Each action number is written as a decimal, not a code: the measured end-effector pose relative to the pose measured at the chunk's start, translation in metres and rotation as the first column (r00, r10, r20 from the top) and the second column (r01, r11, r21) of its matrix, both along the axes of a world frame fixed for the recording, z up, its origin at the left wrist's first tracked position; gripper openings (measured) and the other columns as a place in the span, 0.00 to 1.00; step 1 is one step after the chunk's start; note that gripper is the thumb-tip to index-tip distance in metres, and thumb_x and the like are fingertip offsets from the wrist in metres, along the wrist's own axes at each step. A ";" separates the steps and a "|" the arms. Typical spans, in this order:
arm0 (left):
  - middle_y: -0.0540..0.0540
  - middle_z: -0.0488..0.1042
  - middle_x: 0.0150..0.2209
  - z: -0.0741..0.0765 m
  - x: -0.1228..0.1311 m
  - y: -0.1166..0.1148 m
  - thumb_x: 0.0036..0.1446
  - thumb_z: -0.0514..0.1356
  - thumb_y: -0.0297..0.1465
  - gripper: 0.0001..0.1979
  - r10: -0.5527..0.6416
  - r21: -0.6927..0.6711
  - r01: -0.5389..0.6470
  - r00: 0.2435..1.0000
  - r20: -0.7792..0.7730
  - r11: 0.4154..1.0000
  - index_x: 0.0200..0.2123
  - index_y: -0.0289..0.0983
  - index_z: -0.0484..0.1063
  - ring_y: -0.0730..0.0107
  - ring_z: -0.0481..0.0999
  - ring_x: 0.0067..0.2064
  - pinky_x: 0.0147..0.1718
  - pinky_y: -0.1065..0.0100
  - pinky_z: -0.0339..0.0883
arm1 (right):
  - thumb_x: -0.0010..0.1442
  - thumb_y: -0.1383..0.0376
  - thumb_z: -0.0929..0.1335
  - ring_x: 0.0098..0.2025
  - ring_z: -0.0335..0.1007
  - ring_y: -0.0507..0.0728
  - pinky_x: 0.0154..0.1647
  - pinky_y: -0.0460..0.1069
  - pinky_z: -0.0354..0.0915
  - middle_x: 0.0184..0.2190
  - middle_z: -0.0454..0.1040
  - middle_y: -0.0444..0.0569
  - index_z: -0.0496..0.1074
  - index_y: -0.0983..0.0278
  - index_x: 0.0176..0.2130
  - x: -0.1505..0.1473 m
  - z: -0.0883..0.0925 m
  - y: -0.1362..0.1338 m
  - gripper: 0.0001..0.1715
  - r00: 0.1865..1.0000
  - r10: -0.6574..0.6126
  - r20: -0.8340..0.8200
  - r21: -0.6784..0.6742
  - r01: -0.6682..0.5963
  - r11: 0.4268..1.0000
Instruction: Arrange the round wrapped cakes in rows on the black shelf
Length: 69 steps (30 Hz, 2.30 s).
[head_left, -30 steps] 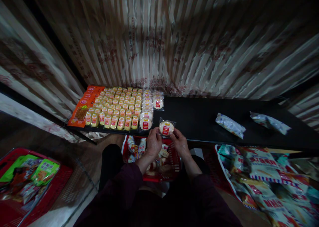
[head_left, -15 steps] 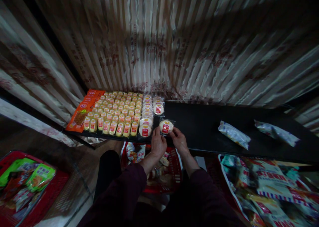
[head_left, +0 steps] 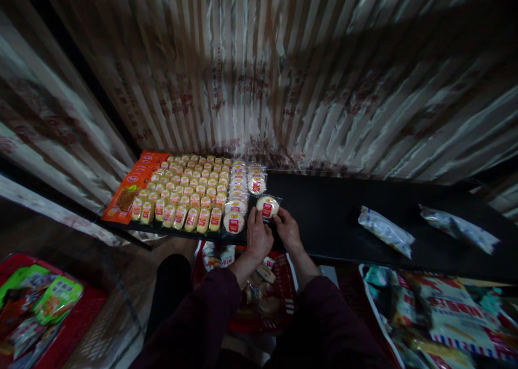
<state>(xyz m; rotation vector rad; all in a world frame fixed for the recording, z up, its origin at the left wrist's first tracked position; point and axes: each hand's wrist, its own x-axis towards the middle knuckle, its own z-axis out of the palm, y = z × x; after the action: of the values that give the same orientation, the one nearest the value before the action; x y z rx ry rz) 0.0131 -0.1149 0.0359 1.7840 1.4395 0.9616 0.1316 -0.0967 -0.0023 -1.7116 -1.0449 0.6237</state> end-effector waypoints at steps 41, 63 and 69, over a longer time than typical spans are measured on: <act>0.32 0.46 0.66 -0.009 0.018 0.038 0.47 0.51 0.19 0.33 -0.065 0.026 0.067 0.995 -0.070 0.997 0.60 0.27 0.55 0.54 0.42 0.67 0.64 0.53 0.44 | 0.51 0.65 0.63 0.40 0.70 0.58 0.47 0.55 0.65 0.38 0.76 0.51 0.73 0.62 0.44 0.006 -0.006 0.067 0.20 0.970 0.011 0.243 0.015 -0.015 1.000; 0.31 0.51 0.64 -0.016 0.016 0.046 0.44 0.51 0.19 0.36 -0.093 0.095 0.107 0.987 -0.133 0.990 0.61 0.25 0.54 0.54 0.41 0.67 0.64 0.49 0.44 | 0.56 0.59 0.61 0.47 0.70 0.59 0.51 0.56 0.63 0.48 0.74 0.53 0.70 0.62 0.51 0.007 -0.007 0.080 0.24 0.938 0.068 0.340 -0.007 -0.070 0.998; 0.28 0.51 0.64 -0.019 0.016 0.047 0.46 0.50 0.20 0.35 -0.101 0.108 0.120 0.981 -0.165 0.987 0.60 0.20 0.53 0.54 0.41 0.67 0.65 0.51 0.44 | 0.56 0.59 0.62 0.46 0.70 0.59 0.50 0.56 0.64 0.47 0.74 0.53 0.70 0.63 0.50 0.006 -0.005 0.080 0.24 0.943 0.052 0.330 0.007 -0.058 0.998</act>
<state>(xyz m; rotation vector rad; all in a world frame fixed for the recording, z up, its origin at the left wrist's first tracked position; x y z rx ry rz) 0.0290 -0.0676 0.0170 2.0449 1.3865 0.8800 0.1378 -0.0170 -0.0076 -1.8161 -1.3310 0.3666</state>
